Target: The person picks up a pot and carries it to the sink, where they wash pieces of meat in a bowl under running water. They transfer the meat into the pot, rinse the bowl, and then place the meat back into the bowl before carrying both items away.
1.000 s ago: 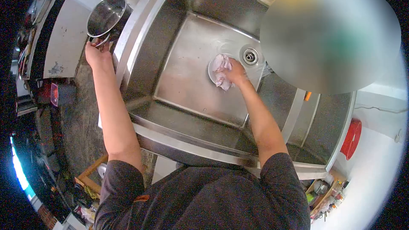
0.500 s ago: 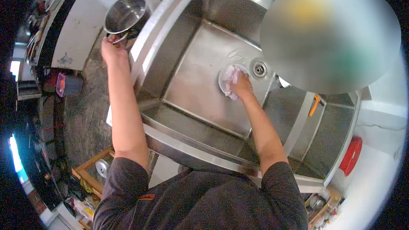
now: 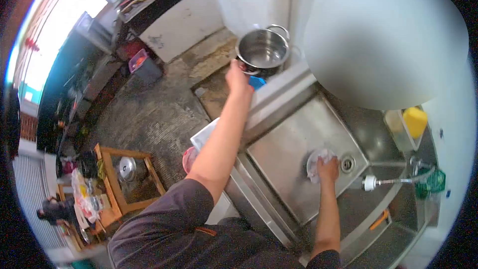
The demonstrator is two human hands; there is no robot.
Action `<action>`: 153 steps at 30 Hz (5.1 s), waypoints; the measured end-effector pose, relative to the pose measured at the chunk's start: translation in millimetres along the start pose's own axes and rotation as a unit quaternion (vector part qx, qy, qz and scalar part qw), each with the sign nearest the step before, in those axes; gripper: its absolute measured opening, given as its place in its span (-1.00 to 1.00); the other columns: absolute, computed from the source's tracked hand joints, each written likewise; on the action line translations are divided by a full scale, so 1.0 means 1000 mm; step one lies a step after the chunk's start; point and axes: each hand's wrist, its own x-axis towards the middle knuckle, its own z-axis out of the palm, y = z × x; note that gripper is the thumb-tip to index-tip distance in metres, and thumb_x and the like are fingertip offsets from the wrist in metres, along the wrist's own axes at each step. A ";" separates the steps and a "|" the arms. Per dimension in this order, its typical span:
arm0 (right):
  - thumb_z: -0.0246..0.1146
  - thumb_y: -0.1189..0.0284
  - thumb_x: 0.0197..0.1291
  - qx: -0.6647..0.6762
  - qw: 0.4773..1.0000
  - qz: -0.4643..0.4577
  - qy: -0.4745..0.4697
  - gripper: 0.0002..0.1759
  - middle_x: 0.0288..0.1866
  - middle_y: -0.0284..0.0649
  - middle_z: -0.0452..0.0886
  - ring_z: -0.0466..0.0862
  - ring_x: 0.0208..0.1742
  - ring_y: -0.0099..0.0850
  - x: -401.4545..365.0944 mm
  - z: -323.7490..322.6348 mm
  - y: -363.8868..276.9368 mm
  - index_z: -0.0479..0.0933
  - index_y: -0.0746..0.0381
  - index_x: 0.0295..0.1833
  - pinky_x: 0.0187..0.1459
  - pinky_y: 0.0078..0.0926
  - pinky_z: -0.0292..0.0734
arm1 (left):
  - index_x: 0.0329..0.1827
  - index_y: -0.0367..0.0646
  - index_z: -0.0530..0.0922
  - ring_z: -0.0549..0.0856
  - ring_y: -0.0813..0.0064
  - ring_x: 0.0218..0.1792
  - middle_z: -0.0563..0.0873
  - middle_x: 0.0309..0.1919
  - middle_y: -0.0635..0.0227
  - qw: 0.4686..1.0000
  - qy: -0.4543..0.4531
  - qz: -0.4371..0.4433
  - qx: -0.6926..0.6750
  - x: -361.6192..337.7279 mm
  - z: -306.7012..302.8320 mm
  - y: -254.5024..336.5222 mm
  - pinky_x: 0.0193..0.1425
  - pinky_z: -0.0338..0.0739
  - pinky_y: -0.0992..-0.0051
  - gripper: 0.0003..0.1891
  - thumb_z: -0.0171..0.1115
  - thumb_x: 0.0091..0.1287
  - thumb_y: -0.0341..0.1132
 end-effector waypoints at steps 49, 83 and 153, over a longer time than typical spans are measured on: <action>0.12 0.09 0.37 0.621 0.647 0.260 -0.358 -0.68 -0.60 -0.49 0.37 0.29 -0.73 -0.69 -0.003 -0.014 0.058 0.45 0.11 -0.26 -0.81 -0.77 0.06 | -0.35 -0.45 0.62 0.65 -0.12 -0.19 0.68 -0.34 -0.16 0.984 0.053 0.035 0.164 -0.008 0.000 0.004 -0.06 0.44 0.10 -0.37 -0.09 0.42 0.07; 0.31 0.30 0.07 0.193 0.974 0.066 -0.101 -0.36 0.13 0.07 0.53 0.56 0.15 -0.09 -0.008 -0.006 0.048 0.39 0.24 0.29 0.17 -0.21 0.46 | -0.38 -0.07 0.33 0.53 0.44 -0.25 0.52 -0.34 0.36 0.998 -0.039 -0.043 0.002 -0.015 0.000 0.019 -0.15 0.46 0.36 -0.79 -0.03 0.45 -0.24; 0.36 0.36 -0.03 0.136 0.957 0.046 -0.251 -0.40 0.16 -0.01 0.52 0.52 0.21 -0.18 0.009 -0.055 0.038 0.47 0.20 0.21 0.20 -0.35 0.44 | -0.42 -0.12 0.30 0.54 0.41 -0.28 0.47 -0.38 0.37 0.998 -0.030 -0.046 0.022 -0.014 -0.001 0.023 -0.17 0.52 0.29 -0.77 0.00 0.45 -0.29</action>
